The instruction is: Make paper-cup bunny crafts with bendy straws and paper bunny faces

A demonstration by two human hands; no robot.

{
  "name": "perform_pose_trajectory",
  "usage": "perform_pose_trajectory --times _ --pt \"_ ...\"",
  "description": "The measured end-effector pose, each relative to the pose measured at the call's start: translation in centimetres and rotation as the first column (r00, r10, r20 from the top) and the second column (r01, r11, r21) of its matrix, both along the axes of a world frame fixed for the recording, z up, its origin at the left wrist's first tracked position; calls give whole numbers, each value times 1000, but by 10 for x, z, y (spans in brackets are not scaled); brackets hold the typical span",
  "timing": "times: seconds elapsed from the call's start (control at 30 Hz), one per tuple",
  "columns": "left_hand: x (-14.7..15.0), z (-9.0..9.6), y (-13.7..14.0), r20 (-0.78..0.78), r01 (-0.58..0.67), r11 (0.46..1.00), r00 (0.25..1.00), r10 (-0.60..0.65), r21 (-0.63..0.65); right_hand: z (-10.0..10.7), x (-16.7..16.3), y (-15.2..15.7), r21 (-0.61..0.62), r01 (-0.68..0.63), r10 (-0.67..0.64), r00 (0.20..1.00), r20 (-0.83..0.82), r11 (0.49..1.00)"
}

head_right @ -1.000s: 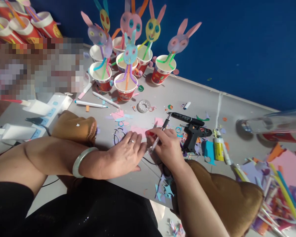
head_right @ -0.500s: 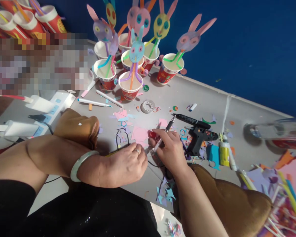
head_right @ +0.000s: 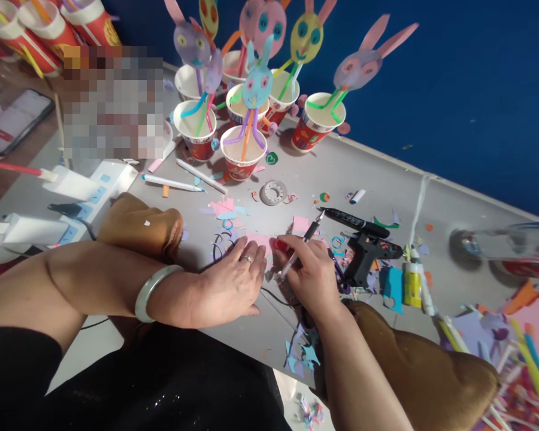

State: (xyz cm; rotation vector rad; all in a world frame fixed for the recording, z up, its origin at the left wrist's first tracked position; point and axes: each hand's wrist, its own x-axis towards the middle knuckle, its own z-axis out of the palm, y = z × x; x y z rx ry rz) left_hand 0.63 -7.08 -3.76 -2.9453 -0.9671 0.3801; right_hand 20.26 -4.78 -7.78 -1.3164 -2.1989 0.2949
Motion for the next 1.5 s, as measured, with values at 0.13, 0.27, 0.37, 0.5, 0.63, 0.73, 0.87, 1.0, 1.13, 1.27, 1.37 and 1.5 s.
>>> perform_pose_trajectory --times 0.13,0.27,0.37,0.5,0.63,0.73,0.87,1.0,1.13,1.27,1.37,1.5 --pt "0 -7 -6 16 0 999 1000 -1 47 0 -2 0 9 -11 11 1000 5 1000" --pt "0 -8 -7 22 0 998 1000 -1 56 -2 -3 0 11 -19 19 1000 14 1000" --pt "1 -8 -7 32 1 999 999 -3 53 -3 -3 -1 -10 -7 8 1000 18 1000" --pt "1 -8 -7 37 -8 998 999 6 58 -4 -3 -2 -35 8 -7 1000 13 999" --pt "1 -7 -6 41 -14 998 999 12 59 -4 -3 -2 -18 17 -17 1000 -6 1000" --pt "1 -5 -6 61 -20 998 998 16 65 -3 -3 -1 -13 6 -6 1000 -7 1000" --pt "-1 -3 -6 63 -16 998 998 12 66 -3 -3 -1 -28 17 -17 1000 3 999" --pt "-2 -1 -5 63 -10 998 998 6 64 0 -4 -1 -47 20 -20 1000 10 999" --pt "-2 0 -4 61 -1 998 998 -3 62 1 -4 -1 -47 19 -18 1000 21 999" --pt "-1 1 -4 51 -9 998 999 6 59 -1 -3 -2 -62 25 -24 1000 14 998" --pt "-1 1 -5 57 -12 998 998 8 66 -2 -2 -3 -82 33 -33 999 0 996" --pt "-3 1 -6 108 39 995 993 -48 92 -1 -2 -2 -76 34 -34 999 -5 997"
